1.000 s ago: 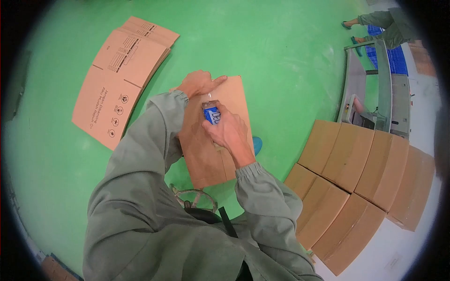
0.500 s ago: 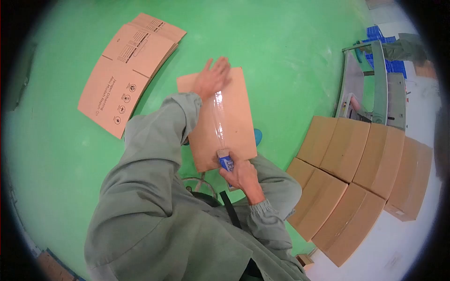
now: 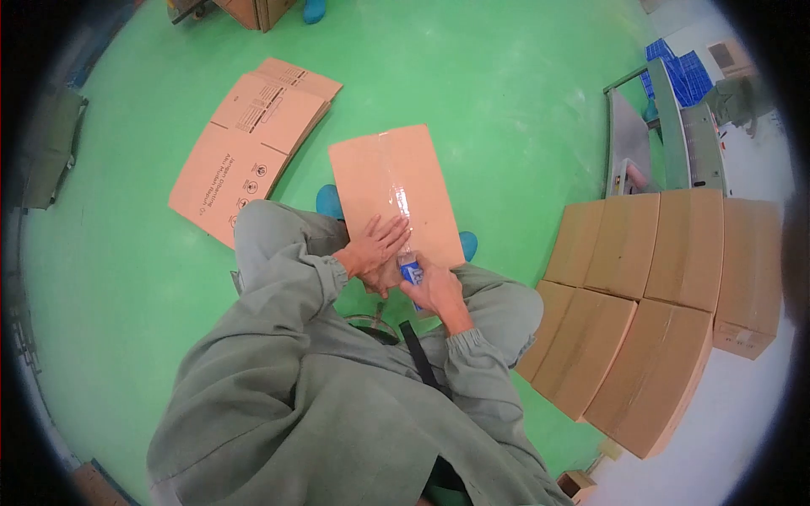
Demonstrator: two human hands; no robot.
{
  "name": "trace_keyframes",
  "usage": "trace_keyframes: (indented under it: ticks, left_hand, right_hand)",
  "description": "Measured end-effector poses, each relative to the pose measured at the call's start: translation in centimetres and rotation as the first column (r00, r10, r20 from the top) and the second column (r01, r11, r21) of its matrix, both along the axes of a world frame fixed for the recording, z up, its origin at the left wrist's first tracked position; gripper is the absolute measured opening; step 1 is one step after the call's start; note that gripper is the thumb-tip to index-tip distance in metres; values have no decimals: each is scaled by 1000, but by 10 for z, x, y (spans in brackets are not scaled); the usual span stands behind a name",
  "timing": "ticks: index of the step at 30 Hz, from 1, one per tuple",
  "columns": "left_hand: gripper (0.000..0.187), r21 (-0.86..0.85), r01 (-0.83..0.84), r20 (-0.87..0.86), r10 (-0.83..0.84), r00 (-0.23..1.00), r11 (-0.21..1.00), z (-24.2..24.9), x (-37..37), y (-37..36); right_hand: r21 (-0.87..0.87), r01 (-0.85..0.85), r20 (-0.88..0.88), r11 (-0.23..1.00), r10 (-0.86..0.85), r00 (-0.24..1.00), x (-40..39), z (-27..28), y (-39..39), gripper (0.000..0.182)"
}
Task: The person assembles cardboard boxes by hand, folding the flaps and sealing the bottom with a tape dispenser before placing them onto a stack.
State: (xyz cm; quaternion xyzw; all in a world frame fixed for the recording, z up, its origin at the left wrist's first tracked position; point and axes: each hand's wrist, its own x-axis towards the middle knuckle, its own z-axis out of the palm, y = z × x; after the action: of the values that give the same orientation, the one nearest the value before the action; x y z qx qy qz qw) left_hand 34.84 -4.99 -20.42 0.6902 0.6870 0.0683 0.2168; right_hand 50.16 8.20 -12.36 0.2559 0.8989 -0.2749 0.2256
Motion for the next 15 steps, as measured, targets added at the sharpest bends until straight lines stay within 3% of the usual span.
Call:
trace_keyframes:
  ticks: [2,5,11,15]
  left_hand:
    - [139,23,-181,-128,183,975,983,-7,12,6]
    - [136,157,-198,-172,224,959,968,-24,8,8]
    - [133,67,-227,-241,236,941,972,-6,-69,46]
    - [131,10,-184,-234,181,955,983,1,-94,59]
  right_hand:
    - [8,-13,23,1000,13,1000,-9,-4,2,67]
    - [-45,41,-29,998,-43,999,-19,0,6,65]
    - [42,148,61,988,-151,987,-28,0,4,75]
    - [17,160,80,987,-161,984,-16,-53,8,78]
